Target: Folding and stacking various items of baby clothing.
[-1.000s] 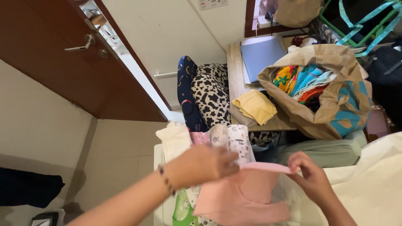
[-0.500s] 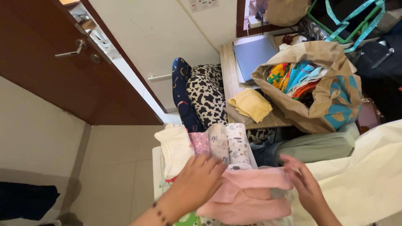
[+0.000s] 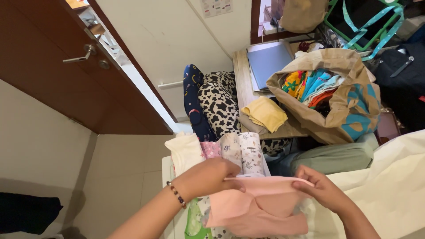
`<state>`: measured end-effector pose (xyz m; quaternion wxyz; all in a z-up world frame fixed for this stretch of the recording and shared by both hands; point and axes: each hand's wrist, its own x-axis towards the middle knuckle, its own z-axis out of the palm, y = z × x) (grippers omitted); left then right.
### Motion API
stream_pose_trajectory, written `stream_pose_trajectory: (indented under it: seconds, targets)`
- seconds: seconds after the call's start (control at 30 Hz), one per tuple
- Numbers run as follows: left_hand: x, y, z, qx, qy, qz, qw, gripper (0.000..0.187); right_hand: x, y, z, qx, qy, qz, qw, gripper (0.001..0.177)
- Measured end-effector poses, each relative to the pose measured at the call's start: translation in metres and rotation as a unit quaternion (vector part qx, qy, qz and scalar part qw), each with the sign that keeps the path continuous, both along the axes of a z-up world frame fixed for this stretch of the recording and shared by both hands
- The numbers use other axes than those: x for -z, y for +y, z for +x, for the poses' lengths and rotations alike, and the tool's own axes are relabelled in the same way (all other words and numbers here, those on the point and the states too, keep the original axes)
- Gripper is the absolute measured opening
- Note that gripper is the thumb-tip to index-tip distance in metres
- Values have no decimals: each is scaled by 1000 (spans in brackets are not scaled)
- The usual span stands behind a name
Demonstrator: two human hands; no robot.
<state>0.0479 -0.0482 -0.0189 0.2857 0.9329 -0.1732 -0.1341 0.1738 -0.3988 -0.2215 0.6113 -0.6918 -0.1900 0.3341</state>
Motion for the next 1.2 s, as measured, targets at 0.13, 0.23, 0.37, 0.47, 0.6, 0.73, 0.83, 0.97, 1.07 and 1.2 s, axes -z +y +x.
stream_pose_trajectory:
  seconds: [0.13, 0.23, 0.37, 0.47, 0.6, 0.73, 0.83, 0.97, 1.07, 1.2]
  targets:
    - [2, 5, 7, -16, 62, 20, 998, 41, -12, 15, 2, 20, 20, -6, 1000, 19]
    - [11, 8, 11, -18, 88, 13, 996, 46, -11, 19, 4, -31, -55, -90, 994, 18]
    - [6, 11, 12, -4, 111, 6, 994, 49, -80, 36, -18, -40, -347, -64, 935, 47]
    - [-2, 9, 12, 34, 119, -39, 992, 48, -117, 61, -37, 4, -391, -36, 920, 53]
    - [-20, -5, 12, 64, 81, -96, 990, 51, -146, 102, -46, -131, -262, 40, 955, 63]
    - [-9, -18, 9, 30, 114, -265, 957, 50, -127, 107, -27, -274, -204, -66, 938, 34]
    - [71, -26, 3, -1, 222, -619, 753, 55, -104, 92, -13, -284, -201, 77, 934, 19]
    - [76, -66, -11, -113, 253, -838, 471, 69, -59, 68, 2, -238, -189, 50, 951, 11]
    - [92, -100, -11, -252, 267, -825, 430, 67, -77, 68, 5, -207, -201, 51, 956, 9]
    - [179, -140, -16, -315, 211, -904, 196, 87, -189, 119, -31, -201, -292, -21, 935, 25]
